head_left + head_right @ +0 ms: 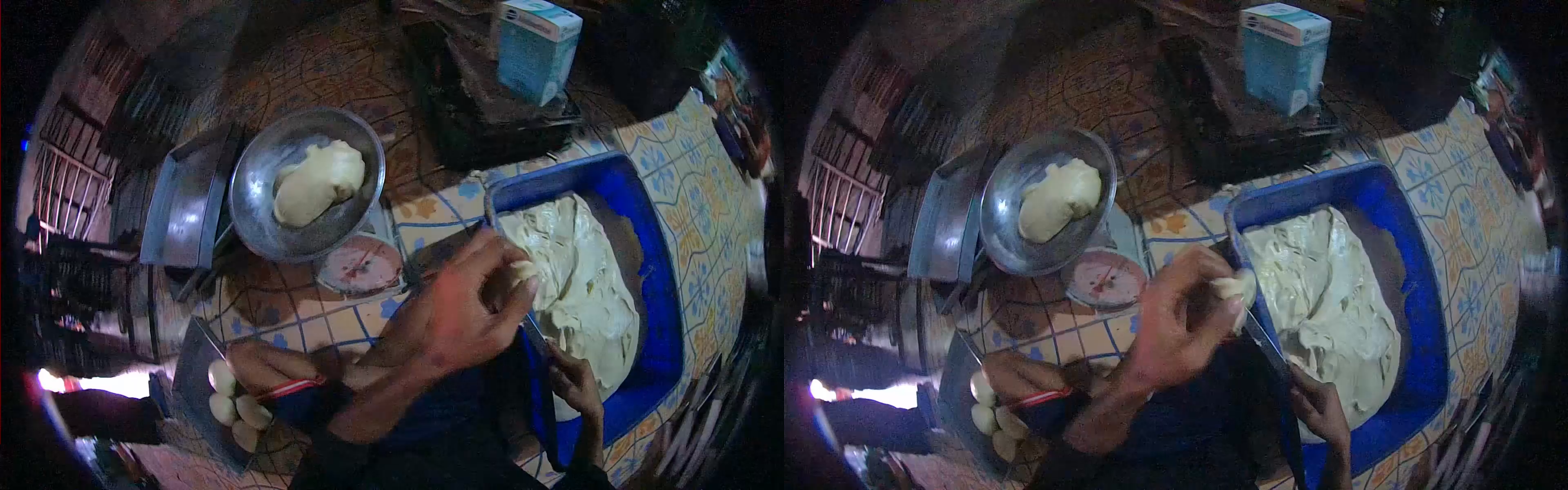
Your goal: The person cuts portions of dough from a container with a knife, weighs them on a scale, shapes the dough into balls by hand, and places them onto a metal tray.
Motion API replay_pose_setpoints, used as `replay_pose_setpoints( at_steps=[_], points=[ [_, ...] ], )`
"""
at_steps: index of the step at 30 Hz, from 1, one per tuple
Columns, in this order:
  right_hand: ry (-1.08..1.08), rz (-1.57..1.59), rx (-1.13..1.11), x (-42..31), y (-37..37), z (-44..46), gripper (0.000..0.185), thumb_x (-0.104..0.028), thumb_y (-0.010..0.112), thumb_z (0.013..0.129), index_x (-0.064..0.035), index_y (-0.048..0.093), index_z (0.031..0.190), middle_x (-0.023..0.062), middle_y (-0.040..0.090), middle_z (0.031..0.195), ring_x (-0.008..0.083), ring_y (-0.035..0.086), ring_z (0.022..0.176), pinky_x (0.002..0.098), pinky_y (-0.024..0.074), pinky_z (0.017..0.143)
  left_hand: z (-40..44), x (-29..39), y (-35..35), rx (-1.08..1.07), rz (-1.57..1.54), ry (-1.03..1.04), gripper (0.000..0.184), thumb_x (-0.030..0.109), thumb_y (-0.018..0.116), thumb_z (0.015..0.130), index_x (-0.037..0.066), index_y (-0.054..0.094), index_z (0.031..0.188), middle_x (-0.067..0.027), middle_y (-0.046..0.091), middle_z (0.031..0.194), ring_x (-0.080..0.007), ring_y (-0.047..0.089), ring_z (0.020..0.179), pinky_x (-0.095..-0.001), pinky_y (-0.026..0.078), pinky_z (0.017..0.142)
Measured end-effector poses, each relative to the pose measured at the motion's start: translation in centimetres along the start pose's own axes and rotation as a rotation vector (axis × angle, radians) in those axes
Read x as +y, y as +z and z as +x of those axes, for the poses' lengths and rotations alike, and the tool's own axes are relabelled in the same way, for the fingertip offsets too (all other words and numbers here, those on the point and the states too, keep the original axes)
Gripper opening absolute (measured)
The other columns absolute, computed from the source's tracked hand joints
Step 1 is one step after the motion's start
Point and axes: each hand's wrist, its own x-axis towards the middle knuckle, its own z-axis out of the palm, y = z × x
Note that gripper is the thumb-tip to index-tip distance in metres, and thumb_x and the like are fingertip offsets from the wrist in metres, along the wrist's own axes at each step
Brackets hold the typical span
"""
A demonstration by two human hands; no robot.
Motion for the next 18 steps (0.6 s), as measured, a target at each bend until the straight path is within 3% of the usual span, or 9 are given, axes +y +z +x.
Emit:
replay_pose_setpoints(
  at_steps=[2, 4, 6, 7, 9, 13, 15, 16, 18],
  points=[
    [-0.051, -0.014, 0.007, -1.6, 1.2, 1.0, 0.046, -0.013, 0.054, 0.092, 0.0008, 0.046, 0.135, -0.0041, 0.05, 0.076, 0.0041, 0.04, 0.061, 0.021, 0.0363, 0.052, 0.9, 0.7, -4.5, 0.166, 0.112, 0.231, 0.027, 0.013, 0.069, 0.079, -0.001, 0.06, 0.1, -0.0158, 0.053, 0.1, -0.0243, 0.061, 0.089, -0.0344, 0.049, 0.075],
    [-0.17, -0.271, 0.112, 0.3, 1.0, 2.7, 0.045, -0.013, 0.051, 0.092, 0.0009, 0.047, 0.135, -0.0038, 0.049, 0.073, 0.0044, 0.042, 0.06, 0.0223, 0.0385, 0.053, 1.9, 3.4, -9.6, 0.164, 0.181, 0.058, 0.035, 0.024, 0.071, 0.08, 0.002, 0.063, 0.106, -0.0174, 0.052, 0.109, -0.0306, 0.059, 0.098, -0.0379, 0.048, 0.083],
    [-0.17, -0.202, 0.165, -0.8, 2.3, 3.4, 0.048, -0.016, 0.053, 0.092, -0.0004, 0.045, 0.136, -0.0045, 0.048, 0.072, 0.0043, 0.041, 0.058, 0.0216, 0.0371, 0.052, 3.1, 2.1, -14.2, 0.194, 0.677, -0.107, 0.042, 0.041, 0.064, 0.085, 0.007, 0.066, 0.109, -0.02, 0.048, 0.119, -0.0354, 0.057, 0.106, -0.0423, 0.046, 0.089],
    [-0.158, -0.122, 0.217, -1.4, 2.8, 3.6, 0.051, -0.02, 0.054, 0.091, -0.0017, 0.043, 0.138, -0.0051, 0.046, 0.072, 0.0043, 0.041, 0.056, 0.021, 0.0356, 0.051, 4.1, 0.1, -16.7, 0.21, 0.622, -0.229, 0.049, 0.052, 0.054, 0.088, 0.01, 0.068, 0.11, -0.022, 0.045, 0.125, -0.0387, 0.055, 0.111, -0.0451, 0.045, 0.091],
    [-0.159, -0.181, 0.187, -1.7, 2.8, 3.3, 0.05, -0.018, 0.054, 0.092, -0.0034, 0.043, 0.139, -0.0053, 0.047, 0.072, 0.0045, 0.04, 0.055, 0.021, 0.0352, 0.05, 4.5, -1.6, -20.1, 0.325, 0.963, -0.413, 0.047, 0.049, 0.049, 0.092, 0.009, 0.067, 0.109, -0.0223, 0.047, 0.123, -0.0404, 0.055, 0.11, -0.0457, 0.045, 0.092],
    [-0.144, -0.083, 0.285, -0.9, 3.3, 3.3, 0.05, -0.014, 0.051, 0.093, -0.0016, 0.041, 0.14, -0.0033, 0.051, 0.073, 0.004, 0.041, 0.053, 0.0214, 0.035, 0.047, 2.2, -4.6, -23.5, 0.447, 1.195, -0.414, 0.043, 0.044, 0.05, 0.093, 0.008, 0.066, 0.111, -0.0221, 0.049, 0.121, -0.0392, 0.055, 0.108, -0.0469, 0.045, 0.09],
    [-0.144, -0.045, 0.331, -0.9, 3.3, 3.2, 0.05, -0.011, 0.049, 0.091, 0.0001, 0.04, 0.139, -0.0015, 0.055, 0.075, 0.0039, 0.04, 0.053, 0.022, 0.036, 0.047, 0.2, -3.9, -23.3, 0.672, 1.545, -0.212, 0.034, 0.035, 0.052, 0.095, 0.006, 0.065, 0.107, -0.0214, 0.053, 0.113, -0.0373, 0.056, 0.099, -0.0465, 0.046, 0.085],
    [-0.173, -0.004, 0.332, -0.6, 3.2, 3.3, 0.051, -0.013, 0.051, 0.092, 0.0008, 0.04, 0.14, -0.0009, 0.056, 0.077, 0.0034, 0.039, 0.052, 0.0218, 0.0346, 0.046, -0.8, -3.4, -23.0, 0.662, 1.535, -0.212, 0.034, 0.035, 0.052, 0.095, 0.006, 0.065, 0.107, -0.0214, 0.053, 0.113, -0.0373, 0.056, 0.099, -0.0465, 0.046, 0.085],
    [-0.184, 0.043, 0.343, -0.1, 3.2, 3.2, 0.052, -0.015, 0.052, 0.093, 0.0015, 0.039, 0.14, -0.0004, 0.057, 0.079, 0.0028, 0.038, 0.052, 0.0216, 0.0331, 0.045, -3.1, -2.8, -22.2, 0.816, 1.122, 0.114, 0.023, 0.023, 0.055, 0.095, 0.002, 0.062, 0.099, -0.0156, 0.058, 0.099, -0.028, 0.057, 0.083, -0.0391, 0.047, 0.077]
  ],
)
